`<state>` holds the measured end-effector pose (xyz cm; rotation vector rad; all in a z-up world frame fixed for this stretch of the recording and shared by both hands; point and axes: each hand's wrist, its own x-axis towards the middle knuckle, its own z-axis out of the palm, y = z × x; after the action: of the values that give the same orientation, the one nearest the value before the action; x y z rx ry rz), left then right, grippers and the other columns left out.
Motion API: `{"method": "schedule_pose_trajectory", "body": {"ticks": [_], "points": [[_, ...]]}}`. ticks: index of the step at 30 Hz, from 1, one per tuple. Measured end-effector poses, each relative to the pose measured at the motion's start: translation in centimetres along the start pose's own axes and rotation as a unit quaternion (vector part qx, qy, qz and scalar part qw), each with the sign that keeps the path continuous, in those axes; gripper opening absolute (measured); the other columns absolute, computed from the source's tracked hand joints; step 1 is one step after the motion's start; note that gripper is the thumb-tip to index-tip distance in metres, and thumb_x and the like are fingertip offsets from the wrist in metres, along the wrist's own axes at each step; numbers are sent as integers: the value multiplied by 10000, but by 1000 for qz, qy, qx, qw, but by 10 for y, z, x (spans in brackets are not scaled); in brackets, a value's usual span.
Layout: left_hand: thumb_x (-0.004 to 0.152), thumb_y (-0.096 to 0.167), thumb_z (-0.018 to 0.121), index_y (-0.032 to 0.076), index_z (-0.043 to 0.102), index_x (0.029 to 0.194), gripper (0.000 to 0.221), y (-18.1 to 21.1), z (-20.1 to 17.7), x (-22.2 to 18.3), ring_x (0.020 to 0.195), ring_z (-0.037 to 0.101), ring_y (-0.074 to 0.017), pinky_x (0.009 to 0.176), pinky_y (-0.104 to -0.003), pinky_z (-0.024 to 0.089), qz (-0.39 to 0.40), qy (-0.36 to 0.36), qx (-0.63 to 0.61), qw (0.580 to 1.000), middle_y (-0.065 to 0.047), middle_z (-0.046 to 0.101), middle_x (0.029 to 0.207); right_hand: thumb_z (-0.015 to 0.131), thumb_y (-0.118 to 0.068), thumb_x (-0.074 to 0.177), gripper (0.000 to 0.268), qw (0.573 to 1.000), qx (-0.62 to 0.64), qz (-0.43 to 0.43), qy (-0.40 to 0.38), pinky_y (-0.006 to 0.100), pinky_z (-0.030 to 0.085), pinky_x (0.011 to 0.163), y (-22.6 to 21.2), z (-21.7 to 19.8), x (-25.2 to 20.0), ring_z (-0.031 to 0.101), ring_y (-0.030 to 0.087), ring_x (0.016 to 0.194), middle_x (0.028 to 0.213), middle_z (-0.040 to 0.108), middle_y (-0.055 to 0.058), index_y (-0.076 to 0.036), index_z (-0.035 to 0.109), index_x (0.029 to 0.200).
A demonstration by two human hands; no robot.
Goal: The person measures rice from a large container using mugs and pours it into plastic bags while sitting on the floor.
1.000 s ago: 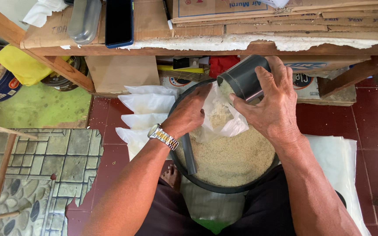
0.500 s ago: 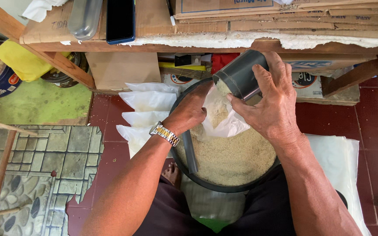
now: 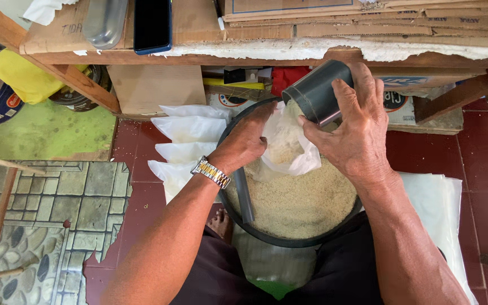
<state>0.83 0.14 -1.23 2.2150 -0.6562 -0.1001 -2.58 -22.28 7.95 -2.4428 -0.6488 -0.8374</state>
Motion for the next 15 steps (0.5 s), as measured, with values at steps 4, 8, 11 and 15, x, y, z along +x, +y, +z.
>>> {"method": "schedule_pose_trajectory", "body": {"ticks": [4, 8, 11, 15], "points": [[655, -130, 524, 34, 413, 1497, 866, 7, -3, -1, 1348, 546, -349, 1113, -392, 422, 7, 4, -23, 1000, -199, 571, 1467, 916, -181, 788, 616, 1000, -5, -7, 4, 578, 485, 796, -7, 0, 2, 515, 475, 1111, 1482, 465, 252, 57, 584, 1248], [643, -138, 497, 21, 411, 1492, 868, 7, -5, -1, 1340, 547, -372, 1108, -397, 421, 23, 12, -25, 999, -221, 573, 1459, 909, -154, 823, 567, 999, 16, -36, 6, 584, 460, 878, -13, -4, 7, 526, 490, 1120, 1502, 462, 264, 63, 549, 1204], [633, -155, 457, 28, 410, 1503, 890, -2, -1, -1, 1396, 505, -347, 1152, -384, 383, -5, -2, -53, 999, -210, 530, 1513, 931, -142, 817, 595, 999, 12, -49, 11, 589, 461, 897, -12, -2, 7, 545, 500, 1170, 1497, 463, 283, 51, 536, 1218], [692, -110, 482, 1, 355, 1541, 865, -27, 14, 0, 1454, 441, -330, 1202, -376, 329, -26, -15, -10, 999, -216, 455, 1571, 955, -145, 833, 600, 998, 23, -64, 13, 594, 438, 955, -13, -3, 9, 542, 489, 1285, 1492, 463, 299, 76, 530, 1195]]}}
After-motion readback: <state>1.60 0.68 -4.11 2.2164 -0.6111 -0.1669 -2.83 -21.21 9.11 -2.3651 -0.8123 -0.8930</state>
